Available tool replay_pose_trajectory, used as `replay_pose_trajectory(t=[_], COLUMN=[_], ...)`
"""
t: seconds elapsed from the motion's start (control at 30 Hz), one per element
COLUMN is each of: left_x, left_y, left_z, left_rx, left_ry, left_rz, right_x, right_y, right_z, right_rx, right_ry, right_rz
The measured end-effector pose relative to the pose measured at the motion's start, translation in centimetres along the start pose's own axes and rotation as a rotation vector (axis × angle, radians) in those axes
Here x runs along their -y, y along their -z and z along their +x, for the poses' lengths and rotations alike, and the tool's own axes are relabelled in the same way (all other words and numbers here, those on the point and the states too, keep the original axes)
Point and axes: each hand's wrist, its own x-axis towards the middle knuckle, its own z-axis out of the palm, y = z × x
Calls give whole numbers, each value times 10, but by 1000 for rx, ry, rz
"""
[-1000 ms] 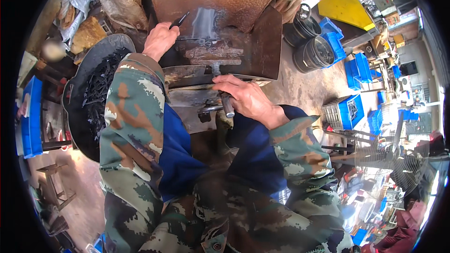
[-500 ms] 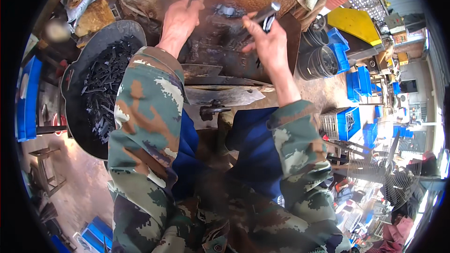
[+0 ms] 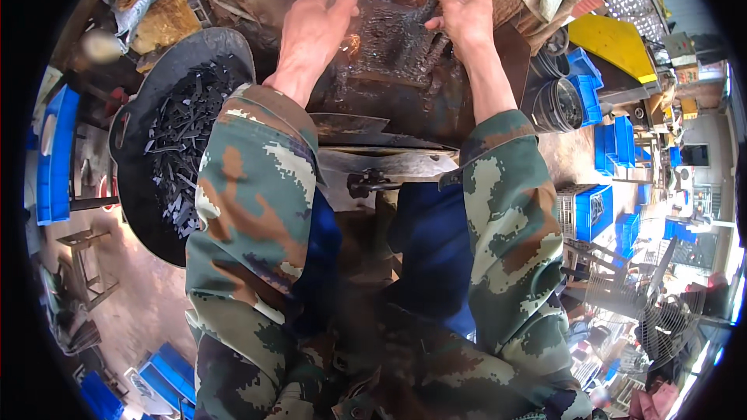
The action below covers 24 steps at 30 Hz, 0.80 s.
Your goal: Measuring small metal components with a caliper and then processing them on a grinding machine.
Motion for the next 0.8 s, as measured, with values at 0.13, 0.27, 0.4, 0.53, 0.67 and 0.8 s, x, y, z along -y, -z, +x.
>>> replay_pose_trajectory(t=[0.13,0.27,0.4,0.53,0.67,0.8], left_x=[11,10,25,22,16,13], left_y=[-5,-10,-11,-16,-17,-15], left_z=[5,2,11,8,4,3], left_rx=[-77,-70,-112,-96,-86,-102], left_ry=[-99,-133,-145,-193,-129,-122], left_rz=[50,-8,39,83,116,128], right_x=[3,10,14,12,14,9], right_y=[-2,2,-3,-2,-2,-3], right_z=[1,-4,-5,-4,-5,-3], right_rx=[27,24,27,10,14,26], right_ry=[18,25,6,10,7,29], right_rz=[-36,-53,-62,-69,-81,-22])
